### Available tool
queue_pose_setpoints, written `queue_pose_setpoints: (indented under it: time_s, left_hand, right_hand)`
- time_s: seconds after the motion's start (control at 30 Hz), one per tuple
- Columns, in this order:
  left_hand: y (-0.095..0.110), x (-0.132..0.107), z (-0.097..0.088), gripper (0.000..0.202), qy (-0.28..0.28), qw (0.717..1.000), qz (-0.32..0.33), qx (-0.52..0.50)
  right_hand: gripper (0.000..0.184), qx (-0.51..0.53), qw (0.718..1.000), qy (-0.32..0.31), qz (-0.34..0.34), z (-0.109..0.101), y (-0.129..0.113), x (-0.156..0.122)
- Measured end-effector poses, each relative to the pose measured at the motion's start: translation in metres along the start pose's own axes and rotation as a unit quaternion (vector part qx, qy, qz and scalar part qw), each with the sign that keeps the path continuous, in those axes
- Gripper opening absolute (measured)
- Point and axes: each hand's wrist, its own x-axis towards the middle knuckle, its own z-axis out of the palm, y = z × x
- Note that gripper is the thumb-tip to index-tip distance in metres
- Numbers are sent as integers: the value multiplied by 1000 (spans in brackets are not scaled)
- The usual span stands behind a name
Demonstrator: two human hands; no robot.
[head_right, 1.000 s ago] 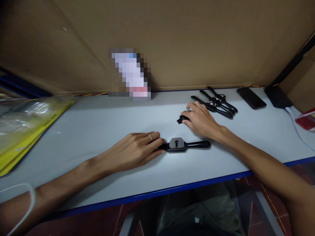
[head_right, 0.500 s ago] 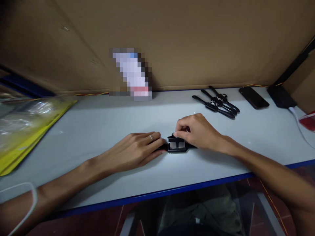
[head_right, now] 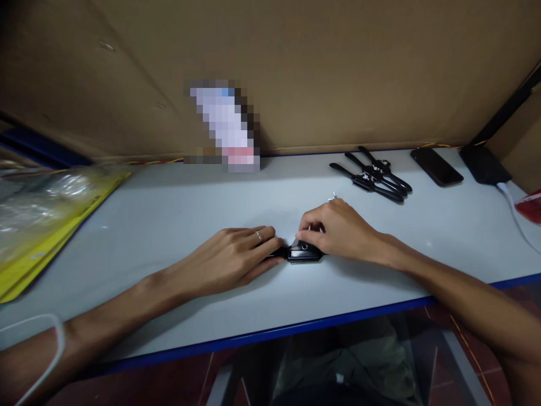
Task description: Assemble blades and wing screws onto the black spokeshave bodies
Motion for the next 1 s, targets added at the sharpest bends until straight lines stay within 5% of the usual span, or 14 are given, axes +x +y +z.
queue_pose_setpoints:
  time_s: [0.2,0.3,0.47,0.7,1.0]
  left_hand:
    - [0,0,1,32,-1,1000,0,-6]
    - [0,-1,2,32,-9,1000,-2,-7]
    - [0,-1,2,33,-13,1000,-7,-4]
    - [0,-1,3,32,-2,1000,-3,-1]
    - [0,0,1,31,2,1000,0,-6]
  right_hand:
    - [23,-71,973,220,7,-29,9,1]
    - [17,-129,958,255,19,-40,22,4]
    - [14,-217,955,186,85,-42,46,10]
    - [19,-254,960,92,72,-24,62,18]
    - [4,-160,981,84,68,-18,64,21]
